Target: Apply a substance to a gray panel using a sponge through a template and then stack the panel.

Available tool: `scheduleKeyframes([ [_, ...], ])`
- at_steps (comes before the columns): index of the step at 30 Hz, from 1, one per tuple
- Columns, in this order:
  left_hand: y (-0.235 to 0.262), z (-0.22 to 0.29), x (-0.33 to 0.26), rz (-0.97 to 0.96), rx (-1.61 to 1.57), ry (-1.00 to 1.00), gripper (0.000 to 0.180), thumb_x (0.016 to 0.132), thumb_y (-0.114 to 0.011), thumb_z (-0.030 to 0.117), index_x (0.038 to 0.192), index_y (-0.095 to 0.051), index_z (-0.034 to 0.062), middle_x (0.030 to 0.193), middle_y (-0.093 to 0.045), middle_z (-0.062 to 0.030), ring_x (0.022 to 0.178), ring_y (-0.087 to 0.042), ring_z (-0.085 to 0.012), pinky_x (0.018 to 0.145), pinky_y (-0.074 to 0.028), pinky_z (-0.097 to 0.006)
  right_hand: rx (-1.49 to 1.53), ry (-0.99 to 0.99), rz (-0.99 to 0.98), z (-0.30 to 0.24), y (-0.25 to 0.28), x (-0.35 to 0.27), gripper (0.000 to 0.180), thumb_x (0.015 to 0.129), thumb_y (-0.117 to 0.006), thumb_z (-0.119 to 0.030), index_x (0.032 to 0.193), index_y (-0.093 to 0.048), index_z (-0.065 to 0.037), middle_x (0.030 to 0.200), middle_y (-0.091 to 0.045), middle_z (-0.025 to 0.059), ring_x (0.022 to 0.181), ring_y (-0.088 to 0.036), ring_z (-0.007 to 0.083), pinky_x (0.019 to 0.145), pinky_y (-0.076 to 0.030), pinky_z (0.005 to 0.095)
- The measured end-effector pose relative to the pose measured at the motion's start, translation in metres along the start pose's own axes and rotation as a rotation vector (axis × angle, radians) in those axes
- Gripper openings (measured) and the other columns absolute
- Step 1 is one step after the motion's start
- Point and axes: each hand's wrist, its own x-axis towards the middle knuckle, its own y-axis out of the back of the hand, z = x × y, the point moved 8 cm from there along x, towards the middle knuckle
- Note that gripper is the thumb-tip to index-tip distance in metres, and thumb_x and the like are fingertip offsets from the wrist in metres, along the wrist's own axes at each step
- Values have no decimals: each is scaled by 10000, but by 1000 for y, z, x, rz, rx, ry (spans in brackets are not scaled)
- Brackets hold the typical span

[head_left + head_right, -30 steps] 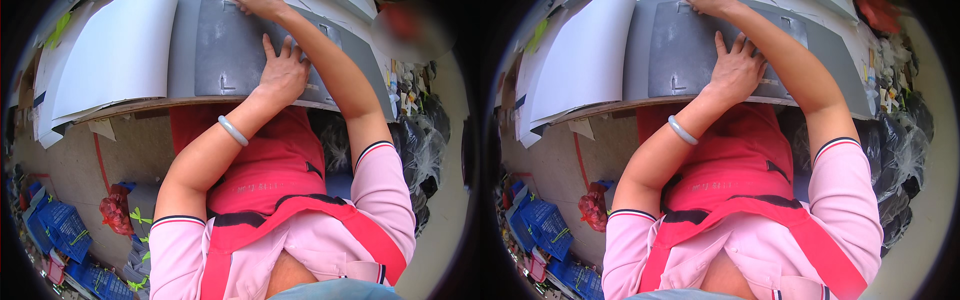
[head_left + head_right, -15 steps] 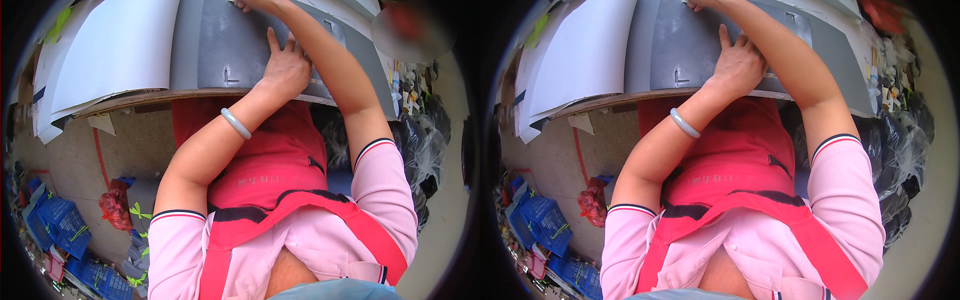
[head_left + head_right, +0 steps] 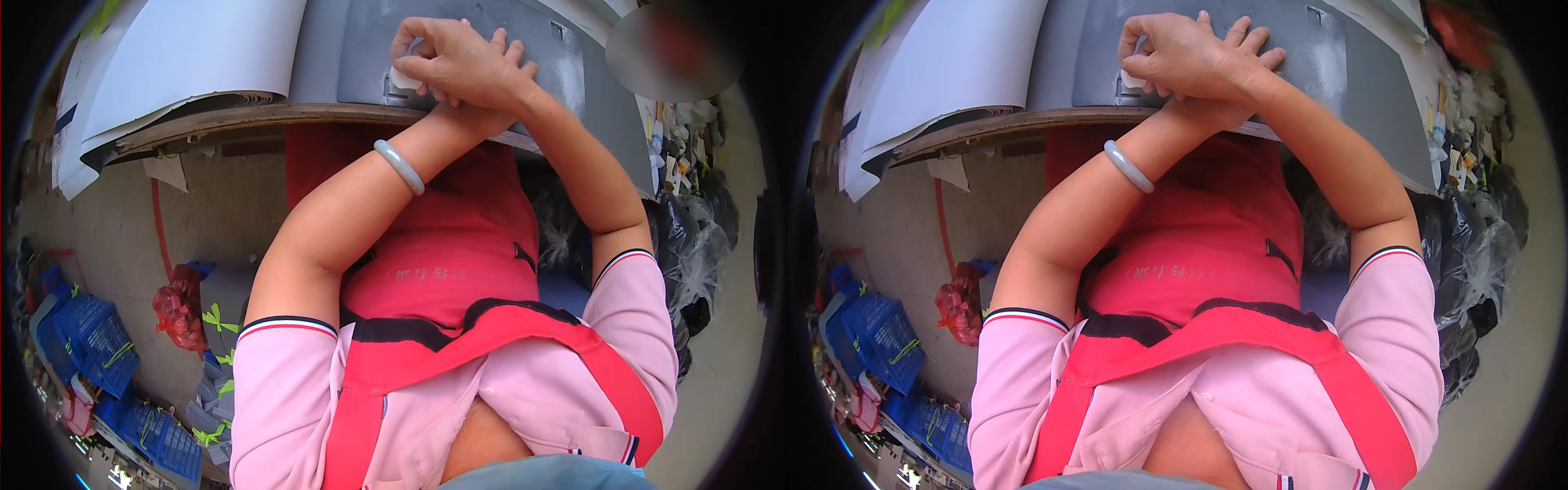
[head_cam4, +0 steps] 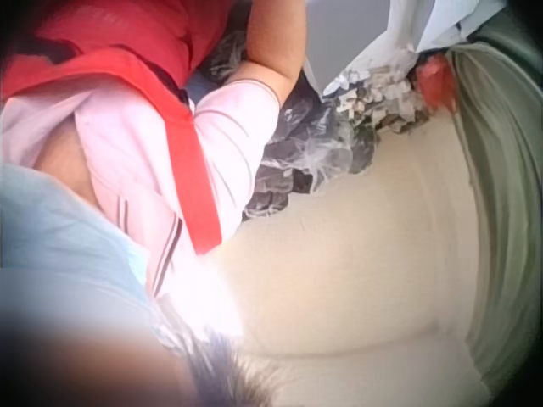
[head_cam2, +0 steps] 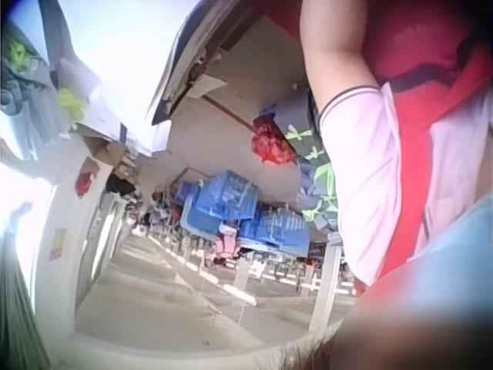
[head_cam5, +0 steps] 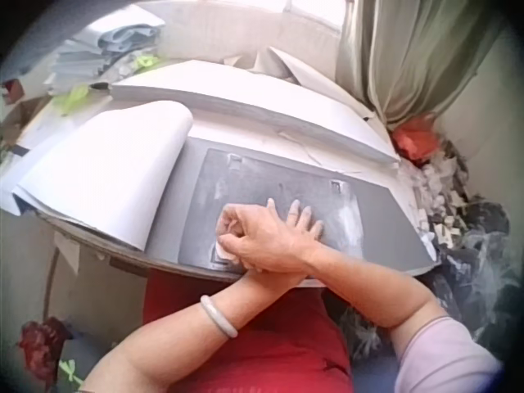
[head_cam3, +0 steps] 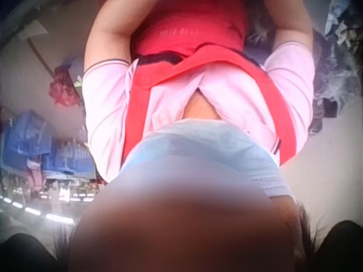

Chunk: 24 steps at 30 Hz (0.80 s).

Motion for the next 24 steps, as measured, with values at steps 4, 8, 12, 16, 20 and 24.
scheduleKeyframes([
  [4, 2, 5, -2, 44, 106, -40, 498, 965, -486, 425, 1366, -607, 155, 1493, -518, -199, 1450, -425, -412, 1143, -170, -786, -110, 67, 25, -7, -14, -1, 146, 932, -608, -132, 977, -599, 7, 692, -669, 82, 546, -591, 116, 540, -491, 284],
  [8, -6, 3, -1, -33, 104, -18, 522, 966, -485, 441, 1386, -599, 153, 1503, -512, -191, 1462, -407, -418, 1149, -150, -786, -186, 16, -44, -6, -21, 3, 145, 936, -613, -136, 986, -612, 0, 710, -674, 80, 572, -611, 130, 553, -497, 290],
  [12, -2, 4, -1, 52, 85, -46, 521, 969, -495, 447, 1388, -601, 157, 1512, -510, -161, 1463, -407, -410, 1146, -170, -779, -246, 141, -36, -7, -16, -7, 191, 952, -633, -237, 1045, -698, -84, 771, -727, 91, 728, -717, 250, 761, -546, 404],
  [16, -15, 0, 10, -37, 196, 68, 481, 977, -501, 436, 1375, -617, 191, 1484, -531, -129, 1447, -427, -398, 1112, -205, -793, -525, 444, 269, -17, -7, -24, 249, 956, -712, -217, 1102, -688, -16, 817, -691, 39, 788, -645, 108, 783, -512, 248],
  [20, -17, 5, 12, -15, 172, 31, 435, 977, -525, 417, 1340, -643, 207, 1441, -555, -120, 1433, -445, -384, 1066, -235, -818, -511, 408, 265, -8, -17, -22, 244, 964, -662, -347, 1040, -733, -126, 893, -750, 123, 864, -726, 327, 888, -509, 445],
  [24, -17, 2, 6, -40, 129, 21, 411, 968, -548, 400, 1296, -663, 179, 1440, -555, -117, 1444, -434, -381, 1058, -229, -829, -606, 297, 99, -3, -30, -12, 272, 954, -665, -374, 1045, -749, -133, 920, -753, 144, 867, -719, 332, 854, -524, 423],
])
